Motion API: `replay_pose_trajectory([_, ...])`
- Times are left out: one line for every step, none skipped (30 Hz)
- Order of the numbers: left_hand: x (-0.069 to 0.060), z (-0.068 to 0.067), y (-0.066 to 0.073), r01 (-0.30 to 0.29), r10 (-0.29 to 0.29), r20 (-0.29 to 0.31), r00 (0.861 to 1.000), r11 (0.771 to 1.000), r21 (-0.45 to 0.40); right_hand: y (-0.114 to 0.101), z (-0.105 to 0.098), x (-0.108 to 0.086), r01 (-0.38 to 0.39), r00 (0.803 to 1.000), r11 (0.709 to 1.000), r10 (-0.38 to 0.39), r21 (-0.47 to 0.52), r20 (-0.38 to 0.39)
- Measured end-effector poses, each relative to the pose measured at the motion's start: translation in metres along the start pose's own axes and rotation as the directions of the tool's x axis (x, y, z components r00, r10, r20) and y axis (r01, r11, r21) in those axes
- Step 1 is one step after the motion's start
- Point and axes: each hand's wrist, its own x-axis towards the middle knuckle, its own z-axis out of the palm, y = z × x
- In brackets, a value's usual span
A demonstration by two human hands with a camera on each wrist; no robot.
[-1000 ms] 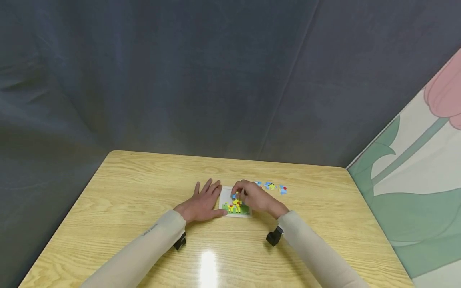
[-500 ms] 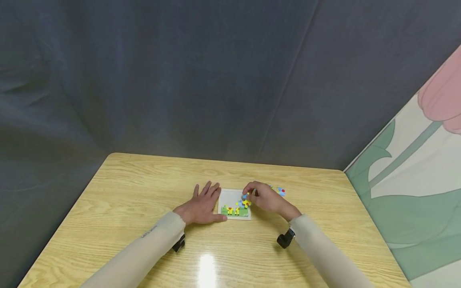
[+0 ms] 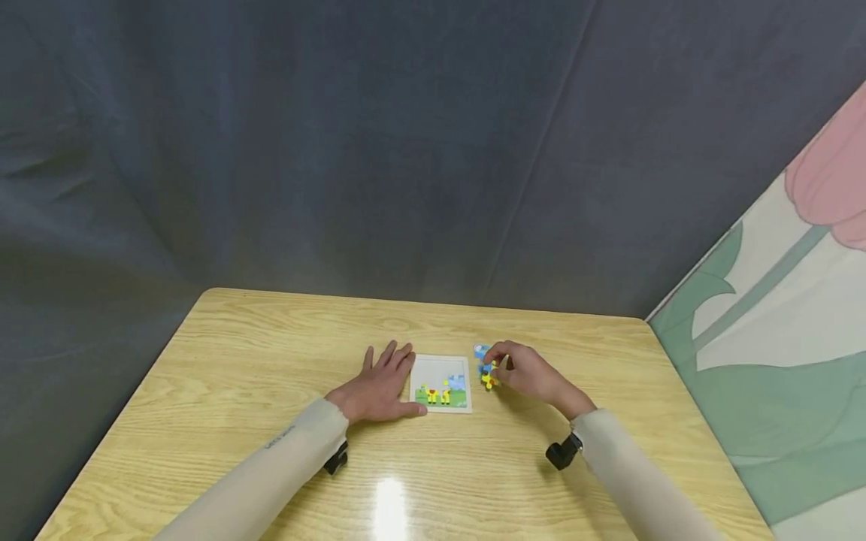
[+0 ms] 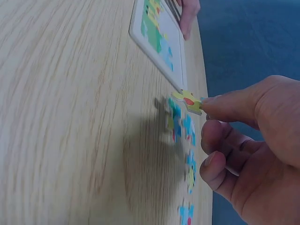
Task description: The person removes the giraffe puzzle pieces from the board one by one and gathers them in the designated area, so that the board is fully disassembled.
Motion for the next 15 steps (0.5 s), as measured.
replay_pose_trajectory([0.000,0.000,0.001,0.001,-0.001,-0.001,1.000,1.000,-0.002,0.002,-0.002,-0.002,0.004,1.000,1.000,-0.004,0.003,0.002])
replay_pose_trajectory([0.000,0.000,0.001,0.002,-0.002,-0.001,1.000,1.000,-0.003,0.003,-0.004,-0.004,0.007,1.000,1.000,-0.007,0.004,0.003])
replay_pose_trajectory([0.000,0.000,0.002,0.003,-0.003,-0.001,1.000,1.000,-0.003,0.005,-0.006,-0.006,0.007,1.000,1.000,-0.007,0.004,0.003])
replay_pose_trajectory([0.000,0.000,0.001,0.004,-0.004,-0.001,1.000,1.000,-0.002,0.007,-0.007,-0.007,0.006,1.000,1.000,-0.006,0.003,0.000])
replay_pose_trajectory([0.000,0.000,0.001,0.002,-0.002,0.000,1.000,1.000,-0.001,0.008,-0.008,-0.008,0.008,1.000,1.000,-0.008,0.004,0.000])
replay_pose_trajectory([0.000,0.000,0.001,0.001,-0.001,0.000,1.000,1.000,0.001,0.010,-0.009,-0.010,0.010,1.000,1.000,-0.010,0.004,-0.001])
replay_pose_trajectory([0.000,0.000,0.001,0.001,-0.001,0.000,1.000,1.000,0.003,0.011,-0.011,-0.011,0.010,1.000,1.000,-0.010,0.007,-0.001])
replay_pose_trajectory([0.000,0.000,0.001,0.002,-0.002,0.000,1.000,1.000,0.005,0.012,-0.012,-0.012,0.005,1.000,1.000,-0.005,0.005,-0.005])
replay_pose_trajectory([0.000,0.000,0.001,0.003,-0.003,-0.001,1.000,1.000,0.005,0.014,-0.013,-0.013,0.001,1.000,1.000,-0.001,0.001,-0.009])
replay_pose_trajectory([0.000,0.000,0.001,0.004,-0.003,-0.001,1.000,1.000,0.004,0.016,-0.013,-0.014,-0.004,1.000,1.000,0.004,-0.003,-0.014])
replay_pose_trajectory([0.000,0.001,0.001,0.004,-0.004,-0.002,1.000,1.000,0.004,0.017,-0.015,-0.014,0.002,1.000,1.000,-0.002,-0.007,-0.013])
replay_pose_trajectory([0.000,0.001,0.001,0.005,-0.005,-0.003,1.000,1.000,0.003,0.019,-0.015,-0.015,-0.003,1.000,1.000,0.003,-0.013,-0.018])
replay_pose_trajectory([0.000,0.001,0.001,0.005,-0.005,-0.004,1.000,1.000,0.000,0.021,-0.016,-0.016,-0.002,1.000,1.000,0.001,-0.020,-0.021])
replay_pose_trajectory([0.000,0.001,0.001,0.004,-0.004,-0.005,1.000,1.000,-0.001,0.023,-0.016,-0.016,-0.002,1.000,1.000,0.001,-0.030,-0.025])
replay_pose_trajectory([0.001,0.001,0.001,0.003,-0.003,-0.005,1.000,1.000,-0.001,0.025,-0.017,-0.016,-0.001,1.000,0.999,0.000,-0.037,-0.028])
